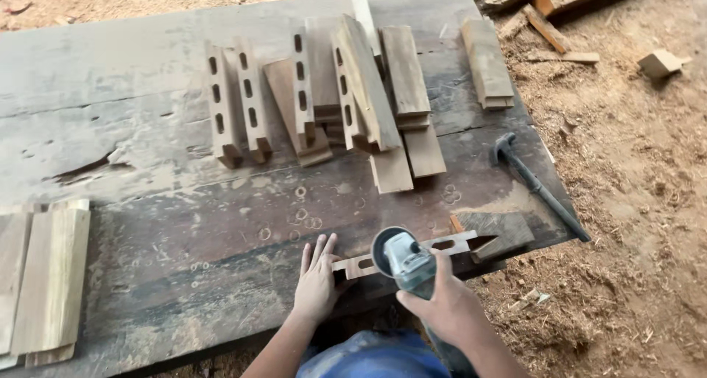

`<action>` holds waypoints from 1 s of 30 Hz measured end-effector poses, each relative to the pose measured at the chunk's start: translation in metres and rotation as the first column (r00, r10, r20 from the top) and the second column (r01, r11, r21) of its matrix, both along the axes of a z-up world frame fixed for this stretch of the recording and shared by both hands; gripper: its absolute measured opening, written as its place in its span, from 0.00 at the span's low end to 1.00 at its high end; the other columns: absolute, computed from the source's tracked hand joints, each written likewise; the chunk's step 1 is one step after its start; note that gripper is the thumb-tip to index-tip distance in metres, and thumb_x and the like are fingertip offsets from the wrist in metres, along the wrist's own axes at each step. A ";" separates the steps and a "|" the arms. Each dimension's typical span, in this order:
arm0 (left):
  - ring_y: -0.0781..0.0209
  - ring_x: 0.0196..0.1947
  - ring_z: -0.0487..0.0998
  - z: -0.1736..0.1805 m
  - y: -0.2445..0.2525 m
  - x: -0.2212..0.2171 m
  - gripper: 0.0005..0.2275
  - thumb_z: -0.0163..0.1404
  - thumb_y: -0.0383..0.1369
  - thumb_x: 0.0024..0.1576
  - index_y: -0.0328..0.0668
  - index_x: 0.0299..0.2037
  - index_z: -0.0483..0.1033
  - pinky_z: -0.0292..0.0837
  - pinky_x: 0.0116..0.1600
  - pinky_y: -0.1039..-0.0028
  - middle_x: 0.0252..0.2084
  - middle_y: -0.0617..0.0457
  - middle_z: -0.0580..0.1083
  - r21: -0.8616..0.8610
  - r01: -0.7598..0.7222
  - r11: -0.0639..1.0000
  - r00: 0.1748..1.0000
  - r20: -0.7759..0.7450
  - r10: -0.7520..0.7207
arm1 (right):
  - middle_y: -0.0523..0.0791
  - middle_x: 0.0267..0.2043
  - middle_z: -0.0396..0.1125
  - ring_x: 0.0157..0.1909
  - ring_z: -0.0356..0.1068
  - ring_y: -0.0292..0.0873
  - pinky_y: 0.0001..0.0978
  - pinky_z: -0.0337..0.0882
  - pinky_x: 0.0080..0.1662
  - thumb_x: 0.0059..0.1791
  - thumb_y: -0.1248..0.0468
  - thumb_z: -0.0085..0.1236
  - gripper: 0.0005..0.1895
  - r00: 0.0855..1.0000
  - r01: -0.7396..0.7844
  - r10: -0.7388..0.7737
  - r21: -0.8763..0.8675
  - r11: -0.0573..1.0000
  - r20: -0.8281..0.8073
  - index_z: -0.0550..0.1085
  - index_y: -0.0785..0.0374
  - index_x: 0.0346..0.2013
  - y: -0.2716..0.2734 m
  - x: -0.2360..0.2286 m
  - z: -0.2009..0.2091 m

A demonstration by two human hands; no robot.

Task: The person uses an angle grinder with a sanding disc to smooth the surfaces and edges of small wooden pieces on a workbench. The person repeatedly flips and repositions the pieces to sand multiple sides, then places the finished pieces aside.

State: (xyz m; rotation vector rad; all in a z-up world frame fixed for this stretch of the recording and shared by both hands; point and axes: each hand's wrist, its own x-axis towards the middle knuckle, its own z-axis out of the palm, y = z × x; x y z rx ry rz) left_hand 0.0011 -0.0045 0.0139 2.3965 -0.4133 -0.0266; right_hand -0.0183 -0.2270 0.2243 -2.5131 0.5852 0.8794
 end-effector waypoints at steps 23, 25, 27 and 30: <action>0.43 0.75 0.50 -0.005 0.000 0.001 0.23 0.59 0.39 0.50 0.39 0.52 0.66 0.38 0.75 0.48 0.73 0.42 0.56 0.030 0.011 1.000 0.997 0.076 -0.013 | 0.54 0.60 0.68 0.59 0.73 0.56 0.45 0.74 0.59 0.44 0.44 0.64 0.54 0.998 0.020 -0.022 -0.033 0.999 -0.054 0.41 0.48 0.74 -0.017 -0.011 0.006; 0.44 0.76 0.49 -0.003 -0.001 0.000 0.22 0.59 0.39 0.51 0.39 0.51 0.66 0.38 0.76 0.49 0.73 0.42 0.56 0.038 0.006 0.999 0.998 0.064 -0.008 | 0.53 0.60 0.68 0.58 0.74 0.54 0.44 0.77 0.57 0.44 0.44 0.64 0.54 0.992 0.108 -0.112 -0.054 0.993 -0.065 0.41 0.48 0.74 -0.033 -0.013 0.007; 0.44 0.76 0.49 0.000 -0.001 0.001 0.22 0.59 0.39 0.51 0.39 0.50 0.66 0.38 0.76 0.49 0.73 0.42 0.56 0.044 0.002 0.999 0.999 0.048 -0.004 | 0.50 0.60 0.69 0.56 0.75 0.52 0.45 0.79 0.55 0.43 0.45 0.65 0.53 0.970 0.237 -0.239 -0.044 0.970 -0.035 0.43 0.46 0.74 -0.050 -0.011 0.010; 0.45 0.75 0.50 0.002 0.002 0.000 0.20 0.59 0.39 0.51 0.41 0.50 0.68 0.38 0.76 0.49 0.73 0.42 0.57 0.057 0.026 0.998 0.999 0.039 -0.028 | 0.52 0.60 0.69 0.53 0.78 0.54 0.50 0.80 0.54 0.44 0.47 0.65 0.52 0.926 0.376 -0.377 -0.054 0.925 -0.015 0.45 0.51 0.74 -0.061 -0.006 0.012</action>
